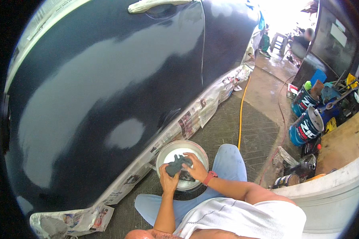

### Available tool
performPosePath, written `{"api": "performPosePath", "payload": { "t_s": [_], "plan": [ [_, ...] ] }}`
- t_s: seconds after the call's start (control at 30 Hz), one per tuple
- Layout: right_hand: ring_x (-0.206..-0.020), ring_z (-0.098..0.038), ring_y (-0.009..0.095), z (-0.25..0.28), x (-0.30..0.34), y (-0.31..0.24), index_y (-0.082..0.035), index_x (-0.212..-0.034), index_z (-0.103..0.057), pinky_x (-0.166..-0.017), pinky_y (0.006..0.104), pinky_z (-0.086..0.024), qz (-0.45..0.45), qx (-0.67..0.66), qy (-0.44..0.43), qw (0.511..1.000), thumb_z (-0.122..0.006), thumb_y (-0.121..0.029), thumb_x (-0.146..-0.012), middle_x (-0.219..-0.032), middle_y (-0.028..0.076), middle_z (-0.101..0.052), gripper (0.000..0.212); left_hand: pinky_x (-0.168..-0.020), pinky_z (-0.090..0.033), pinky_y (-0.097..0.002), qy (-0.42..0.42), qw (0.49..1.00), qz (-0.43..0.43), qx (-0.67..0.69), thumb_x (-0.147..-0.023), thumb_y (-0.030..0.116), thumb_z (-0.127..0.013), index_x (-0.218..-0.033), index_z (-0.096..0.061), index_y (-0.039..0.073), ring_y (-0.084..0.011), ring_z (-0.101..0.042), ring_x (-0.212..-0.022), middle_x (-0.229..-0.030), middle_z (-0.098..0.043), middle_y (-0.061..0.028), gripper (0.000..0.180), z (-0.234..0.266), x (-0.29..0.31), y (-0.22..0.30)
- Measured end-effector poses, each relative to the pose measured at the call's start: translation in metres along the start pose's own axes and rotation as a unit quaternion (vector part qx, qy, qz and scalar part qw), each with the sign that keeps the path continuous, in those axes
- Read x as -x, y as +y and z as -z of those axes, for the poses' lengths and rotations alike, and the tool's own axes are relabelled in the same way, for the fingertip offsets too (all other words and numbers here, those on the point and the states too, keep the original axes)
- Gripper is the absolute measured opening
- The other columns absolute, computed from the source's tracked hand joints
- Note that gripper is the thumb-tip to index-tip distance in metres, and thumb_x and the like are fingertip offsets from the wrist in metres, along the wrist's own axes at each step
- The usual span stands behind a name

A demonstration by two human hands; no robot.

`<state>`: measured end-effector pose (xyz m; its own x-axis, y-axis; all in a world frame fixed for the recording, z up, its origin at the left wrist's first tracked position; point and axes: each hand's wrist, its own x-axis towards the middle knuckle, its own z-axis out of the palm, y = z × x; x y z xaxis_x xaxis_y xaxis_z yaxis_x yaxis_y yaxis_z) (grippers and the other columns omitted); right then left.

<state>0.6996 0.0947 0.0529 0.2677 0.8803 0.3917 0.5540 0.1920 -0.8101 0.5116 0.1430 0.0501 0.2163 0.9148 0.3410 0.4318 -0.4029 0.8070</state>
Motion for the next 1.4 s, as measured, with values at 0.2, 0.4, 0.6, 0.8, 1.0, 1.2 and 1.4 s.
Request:
{"api": "performPosePath", "payload": {
  "t_s": [0.2, 0.4, 0.6, 0.8, 1.0, 1.2, 1.4],
  "plan": [
    [-0.099, -0.066, 0.015, 0.025, -0.059, -0.054, -0.002, -0.111, -0.065, -0.092, 0.0346, -0.055, -0.135, -0.121, 0.014, 0.983, -0.086, -0.039, -0.094, -0.106, 0.006, -0.071, 0.046, -0.114, -0.048, -0.038, -0.151, 0.902, 0.194, 0.355, -0.089, 0.013, -0.088, -0.149, -0.052, -0.001, -0.0221, -0.064, -0.127, -0.136, -0.068, -0.0124, 0.071, 0.025, 0.002, 0.067],
    [-0.115, -0.063, 0.024, 0.024, -0.078, -0.048, -0.001, -0.134, -0.053, -0.105, 0.0383, -0.05, -0.162, -0.116, 0.077, 0.977, -0.087, -0.035, -0.094, -0.122, 0.016, -0.066, 0.063, -0.105, -0.055, -0.0417, -0.069, 0.748, 0.311, 0.582, -0.092, 0.01, -0.084, -0.122, -0.06, 0.013, -0.021, -0.068, -0.114, -0.122, -0.071, -0.0077, 0.038, 0.048, -0.02, 0.104],
    [-0.149, -0.044, 0.034, 0.033, -0.063, -0.08, -0.001, -0.151, -0.048, -0.123, 0.0478, -0.037, -0.083, -0.296, -0.061, 0.95, -0.065, -0.052, -0.107, -0.161, 0.02, -0.045, 0.069, -0.11, -0.047, -0.0354, -0.054, 0.925, 0.137, 0.351, -0.105, 0.028, -0.074, -0.136, -0.056, 0.009, -0.019, -0.057, -0.132, -0.142, -0.058, -0.01, 0.041, 0.04, -0.036, 0.119],
    [-0.118, -0.072, 0.031, 0.06, -0.114, -0.071, -0.007, -0.138, -0.065, -0.108, 0.0475, -0.056, -0.284, -0.742, -0.017, 0.607, -0.061, -0.044, -0.109, -0.134, 0.014, -0.073, 0.047, -0.115, -0.047, -0.0438, -0.153, 0.893, 0.036, 0.421, -0.109, 0.056, -0.059, -0.157, -0.047, 0.004, -0.0304, -0.056, -0.144, -0.155, -0.057, -0.0239, 0.072, 0.046, -0.053, 0.158],
    [-0.134, -0.059, 0.022, 0.151, -0.269, -0.182, -0.007, -0.164, -0.041, -0.112, 0.0358, -0.049, 0.147, -0.472, 0.208, 0.844, -0.059, -0.018, -0.113, -0.156, 0.012, -0.054, 0.055, -0.104, -0.052, -0.0456, -0.047, 0.997, 0.025, -0.059, -0.104, 0.04, -0.07, -0.137, -0.065, 0.004, -0.0342, -0.07, -0.115, -0.126, -0.074, -0.0182, 0.049, 0.015, -0.013, 0.049],
    [-0.156, -0.035, 0.048, 0.148, -0.41, -0.221, -0.009, -0.165, -0.04, -0.128, 0.0618, -0.026, 0.292, 0.006, 0.357, 0.887, -0.063, -0.05, -0.107, -0.168, 0.026, -0.038, 0.074, -0.1, -0.051, -0.0475, -0.132, 0.954, 0.013, -0.268, -0.096, 0.053, -0.072, -0.105, -0.082, 0.013, -0.0311, -0.071, -0.108, -0.105, -0.08, -0.009, 0.042, -0.025, 0.024, 0.009],
    [-0.157, -0.03, 0.052, 0.156, -0.468, -0.211, -0.013, -0.163, -0.044, -0.126, 0.0728, -0.018, 0.208, 0.046, 0.413, 0.886, -0.052, -0.044, -0.109, -0.171, 0.021, -0.037, 0.062, -0.098, -0.052, -0.0463, -0.097, 0.958, 0.033, -0.269, -0.093, 0.053, -0.075, -0.097, -0.082, 0.015, -0.0287, -0.072, -0.103, -0.099, -0.081, -0.0057, 0.039, -0.026, 0.024, 0.004]
  ]
}}
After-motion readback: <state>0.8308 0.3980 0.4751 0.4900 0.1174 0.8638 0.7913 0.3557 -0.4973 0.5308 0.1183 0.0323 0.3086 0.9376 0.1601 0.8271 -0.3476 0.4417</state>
